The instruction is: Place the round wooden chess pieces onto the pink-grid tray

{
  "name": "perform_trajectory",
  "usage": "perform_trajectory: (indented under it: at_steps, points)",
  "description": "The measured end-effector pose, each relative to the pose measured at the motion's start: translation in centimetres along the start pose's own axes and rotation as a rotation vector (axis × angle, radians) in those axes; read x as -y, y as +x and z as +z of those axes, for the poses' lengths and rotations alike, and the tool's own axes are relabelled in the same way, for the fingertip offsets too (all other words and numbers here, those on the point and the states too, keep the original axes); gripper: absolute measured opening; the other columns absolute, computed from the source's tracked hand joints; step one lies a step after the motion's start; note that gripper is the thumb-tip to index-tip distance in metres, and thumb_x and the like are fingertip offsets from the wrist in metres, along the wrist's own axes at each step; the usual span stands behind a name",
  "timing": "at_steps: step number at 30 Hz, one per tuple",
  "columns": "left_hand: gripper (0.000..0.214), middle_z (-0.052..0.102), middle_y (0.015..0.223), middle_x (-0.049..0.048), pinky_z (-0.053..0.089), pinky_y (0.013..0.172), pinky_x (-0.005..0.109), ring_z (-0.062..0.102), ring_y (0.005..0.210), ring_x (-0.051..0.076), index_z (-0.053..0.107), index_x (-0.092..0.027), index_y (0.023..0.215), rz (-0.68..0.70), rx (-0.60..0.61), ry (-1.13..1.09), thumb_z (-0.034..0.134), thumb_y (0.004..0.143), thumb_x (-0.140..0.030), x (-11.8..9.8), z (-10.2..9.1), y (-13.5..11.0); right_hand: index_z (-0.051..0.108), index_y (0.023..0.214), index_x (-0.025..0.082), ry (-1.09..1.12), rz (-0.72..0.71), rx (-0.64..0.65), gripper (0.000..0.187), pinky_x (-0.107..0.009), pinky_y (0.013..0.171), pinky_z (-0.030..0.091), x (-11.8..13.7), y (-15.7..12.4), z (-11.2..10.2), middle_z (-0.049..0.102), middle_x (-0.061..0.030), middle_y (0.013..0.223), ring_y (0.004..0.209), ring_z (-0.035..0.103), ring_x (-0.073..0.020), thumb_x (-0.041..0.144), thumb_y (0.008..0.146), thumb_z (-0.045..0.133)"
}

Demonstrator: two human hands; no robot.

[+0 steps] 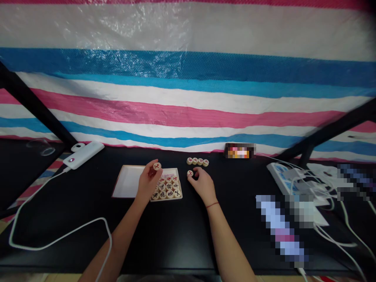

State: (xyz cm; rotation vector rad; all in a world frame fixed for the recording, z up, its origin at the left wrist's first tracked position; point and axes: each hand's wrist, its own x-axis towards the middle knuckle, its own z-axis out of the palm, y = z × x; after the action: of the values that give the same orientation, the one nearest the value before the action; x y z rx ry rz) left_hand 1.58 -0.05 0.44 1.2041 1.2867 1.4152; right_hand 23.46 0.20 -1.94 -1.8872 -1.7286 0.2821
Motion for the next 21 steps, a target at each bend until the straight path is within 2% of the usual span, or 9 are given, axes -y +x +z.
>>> perform_trajectory:
  at_steps: [5, 10, 13, 16, 19, 21]
  points:
    - [0.046, 0.067, 0.087, 0.0025, 0.05, 0.068, 0.024, 0.063, 0.075, 0.014, 0.062, -0.018, 0.116, -0.018, 0.032, 0.044, 0.066, 0.077, -0.042, -0.1, 0.0, -0.2, 0.057, 0.081, 0.021, 0.07, -0.126, -0.024, 0.008, -0.027, 0.062, 0.038, -0.4, 0.1, 0.3, 0.056, -0.0003, 0.071, 0.067, 0.054, -0.0169, 0.025, 0.08, 0.051]
    - [0.044, 0.066, 0.085, 0.0021, 0.05, 0.07, 0.025, 0.061, 0.075, 0.014, 0.062, -0.02, 0.118, 0.009, 0.083, 0.097, 0.064, 0.08, -0.043, 0.4, -0.1, -0.4, 0.058, 0.08, 0.02, 0.098, -0.182, -0.054, 0.011, -0.029, 0.065, 0.042, -0.3, 0.4, 0.8, 0.058, -0.0026, 0.073, 0.069, 0.055, -0.0182, 0.024, 0.084, 0.048]
    - [0.04, 0.065, 0.084, 0.0018, 0.05, 0.072, 0.027, 0.061, 0.074, 0.015, 0.062, -0.021, 0.119, 0.12, 0.105, 0.257, 0.062, 0.083, -0.04, 0.4, -0.1, -0.5, 0.061, 0.087, 0.018, 0.207, -0.167, -0.125, 0.016, -0.031, 0.068, 0.045, 0.8, 0.2, 0.6, 0.061, -0.0046, 0.077, 0.072, 0.057, -0.0188, 0.026, 0.087, 0.048]
    - [0.036, 0.063, 0.084, 0.0016, 0.051, 0.077, 0.03, 0.06, 0.074, 0.016, 0.063, -0.023, 0.118, 0.316, 0.161, 0.465, 0.06, 0.085, -0.034, 0.2, -0.1, -0.8, 0.061, 0.097, 0.018, 0.431, -0.212, -0.225, 0.018, -0.03, 0.07, 0.049, 3.2, -0.8, 0.3, 0.064, -0.0054, 0.083, 0.072, 0.059, -0.0172, 0.028, 0.089, 0.049]
    - [0.035, 0.065, 0.096, 0.0045, 0.051, 0.085, 0.034, 0.061, 0.086, 0.019, 0.061, -0.024, 0.122, 0.477, 0.252, 0.561, 0.056, 0.087, -0.027, 0.5, 0.0, -1.0, 0.062, 0.1, 0.02, 0.533, -0.415, -0.155, 0.019, -0.032, 0.076, 0.051, 5.7, -2.1, 0.3, 0.066, -0.0055, 0.088, 0.079, 0.061, -0.0178, 0.031, 0.085, 0.058]
    - [0.038, 0.066, 0.103, 0.0059, 0.051, 0.088, 0.036, 0.062, 0.093, 0.02, 0.059, -0.025, 0.125, 0.525, 0.292, 0.582, 0.052, 0.088, -0.022, 0.8, 0.1, -1.1, 0.062, 0.098, 0.02, 0.548, -0.481, -0.119, 0.018, -0.033, 0.079, 0.052, 6.7, -2.7, 0.5, 0.066, -0.0059, 0.091, 0.084, 0.062, -0.0188, 0.031, 0.084, 0.061]
